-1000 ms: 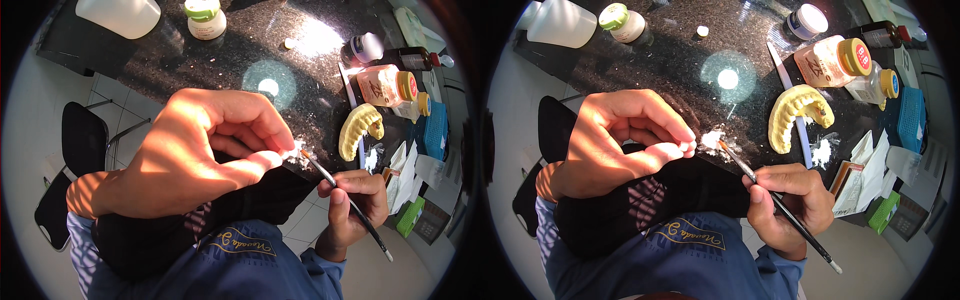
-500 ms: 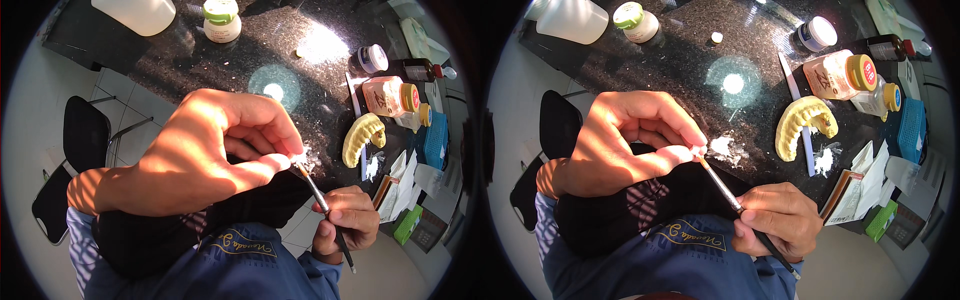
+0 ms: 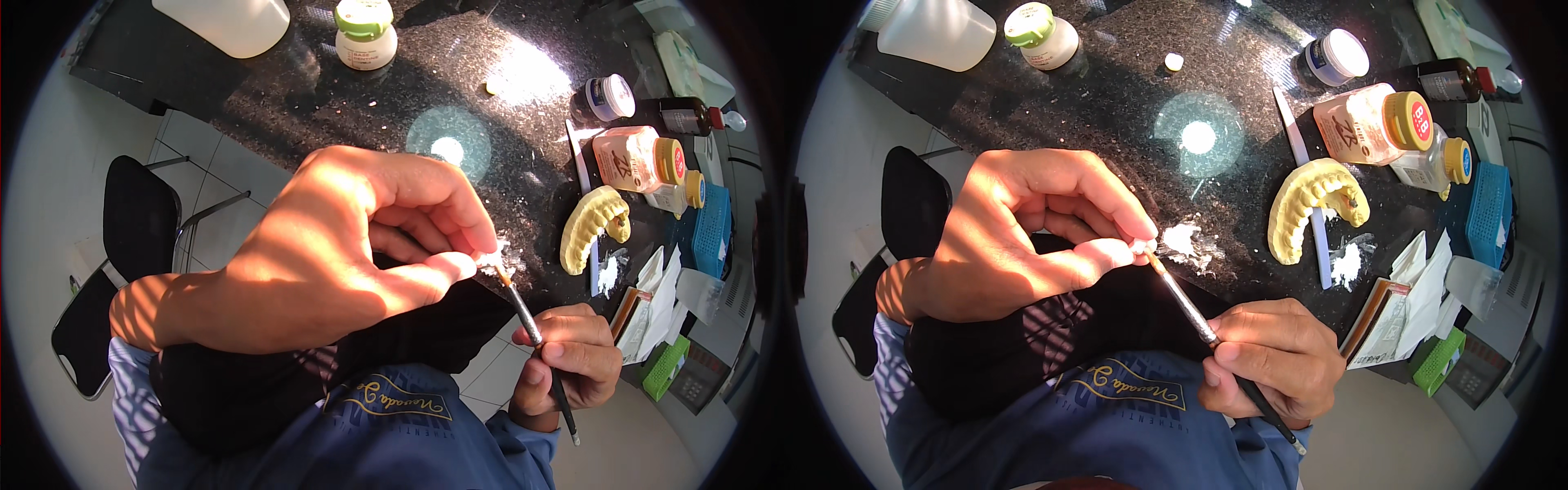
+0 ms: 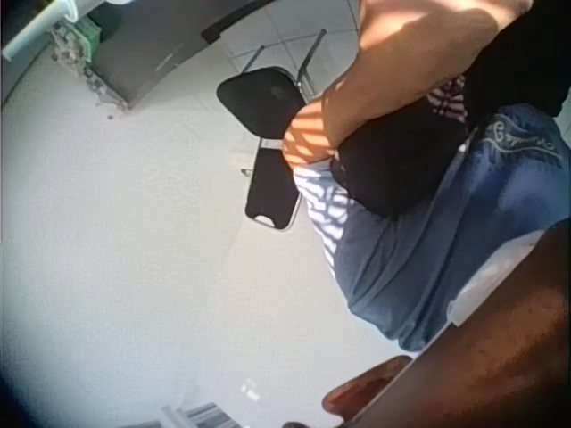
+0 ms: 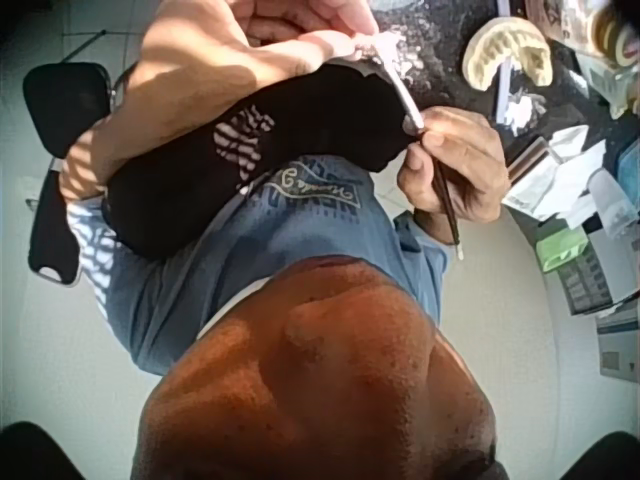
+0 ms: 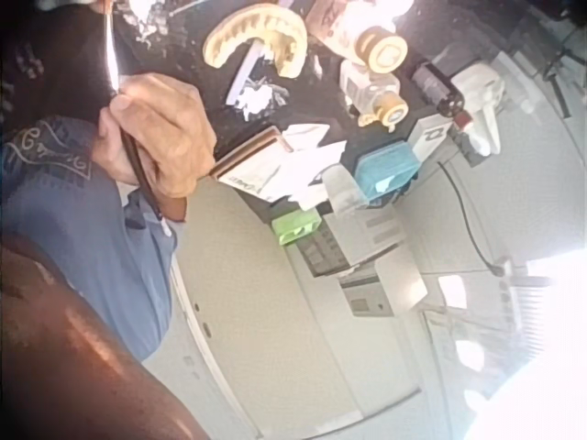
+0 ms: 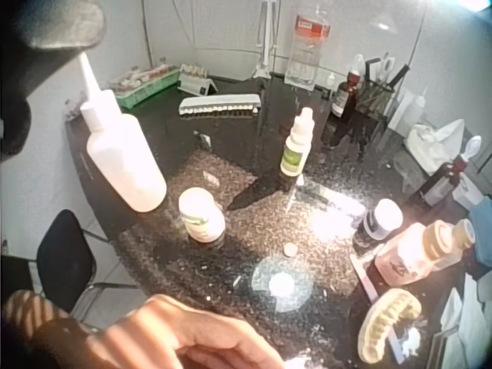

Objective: The person applies dental porcelain paste to a prosthetic tooth using a fine brush, repeatedly dipping the brush into a liquid and a powder on a workspace before layering it onto the crown on a dental model.

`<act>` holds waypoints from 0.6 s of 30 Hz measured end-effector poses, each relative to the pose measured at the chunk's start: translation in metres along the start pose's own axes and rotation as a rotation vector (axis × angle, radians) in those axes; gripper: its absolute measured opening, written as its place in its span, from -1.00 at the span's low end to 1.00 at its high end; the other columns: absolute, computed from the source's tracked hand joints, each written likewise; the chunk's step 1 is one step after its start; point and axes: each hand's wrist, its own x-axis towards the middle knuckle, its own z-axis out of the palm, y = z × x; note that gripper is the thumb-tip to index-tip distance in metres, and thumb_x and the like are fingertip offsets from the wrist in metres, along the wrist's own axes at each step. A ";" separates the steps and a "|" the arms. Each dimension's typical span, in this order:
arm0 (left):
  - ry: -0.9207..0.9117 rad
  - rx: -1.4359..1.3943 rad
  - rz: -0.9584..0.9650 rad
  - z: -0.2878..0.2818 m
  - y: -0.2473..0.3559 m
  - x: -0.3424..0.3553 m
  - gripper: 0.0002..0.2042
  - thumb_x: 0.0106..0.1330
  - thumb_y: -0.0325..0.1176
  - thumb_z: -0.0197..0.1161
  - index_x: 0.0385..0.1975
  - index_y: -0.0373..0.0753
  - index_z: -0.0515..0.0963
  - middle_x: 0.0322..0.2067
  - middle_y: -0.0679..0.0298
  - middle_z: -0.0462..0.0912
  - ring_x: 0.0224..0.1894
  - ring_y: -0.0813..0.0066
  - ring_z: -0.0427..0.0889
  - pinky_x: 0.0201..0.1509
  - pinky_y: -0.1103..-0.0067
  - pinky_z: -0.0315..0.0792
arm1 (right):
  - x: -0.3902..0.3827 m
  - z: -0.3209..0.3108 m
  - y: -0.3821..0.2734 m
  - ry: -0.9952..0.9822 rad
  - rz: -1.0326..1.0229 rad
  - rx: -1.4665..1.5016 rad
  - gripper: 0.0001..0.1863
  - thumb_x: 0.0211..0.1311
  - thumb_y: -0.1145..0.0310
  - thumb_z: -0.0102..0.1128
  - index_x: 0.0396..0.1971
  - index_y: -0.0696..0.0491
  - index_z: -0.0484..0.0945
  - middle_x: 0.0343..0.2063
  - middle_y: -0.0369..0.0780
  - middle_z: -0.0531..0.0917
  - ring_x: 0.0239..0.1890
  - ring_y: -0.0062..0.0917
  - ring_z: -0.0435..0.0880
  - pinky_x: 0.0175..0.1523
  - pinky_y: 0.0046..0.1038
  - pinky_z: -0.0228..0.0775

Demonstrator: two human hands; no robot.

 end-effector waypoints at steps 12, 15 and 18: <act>0.008 -0.013 0.030 0.001 -0.002 0.001 -0.87 0.13 -0.69 0.21 -0.34 -0.39 0.58 -0.31 0.17 0.65 -0.20 0.48 0.67 -0.05 0.62 0.58 | 0.000 0.001 -0.002 -0.003 0.029 -0.018 -0.59 -0.28 0.66 0.37 -0.29 0.13 0.54 -0.44 -0.16 0.61 -0.47 -0.37 0.69 -0.44 -0.51 0.51; 0.018 -0.009 0.041 0.001 -0.003 0.000 -0.87 0.12 -0.69 0.22 -0.34 -0.39 0.58 -0.32 0.17 0.65 -0.20 0.48 0.67 -0.05 0.63 0.58 | 0.000 0.001 -0.002 -0.011 0.020 -0.018 -0.59 -0.28 0.66 0.38 -0.29 0.13 0.54 -0.44 -0.16 0.61 -0.48 -0.37 0.69 -0.44 -0.50 0.51; 0.022 -0.015 0.037 0.001 -0.003 0.000 -0.87 0.12 -0.69 0.22 -0.35 -0.40 0.58 -0.32 0.16 0.65 -0.20 0.48 0.67 -0.05 0.63 0.58 | 0.001 0.001 -0.002 -0.017 0.015 -0.026 -0.59 -0.29 0.66 0.38 -0.29 0.13 0.54 -0.44 -0.16 0.61 -0.47 -0.36 0.69 -0.43 -0.50 0.52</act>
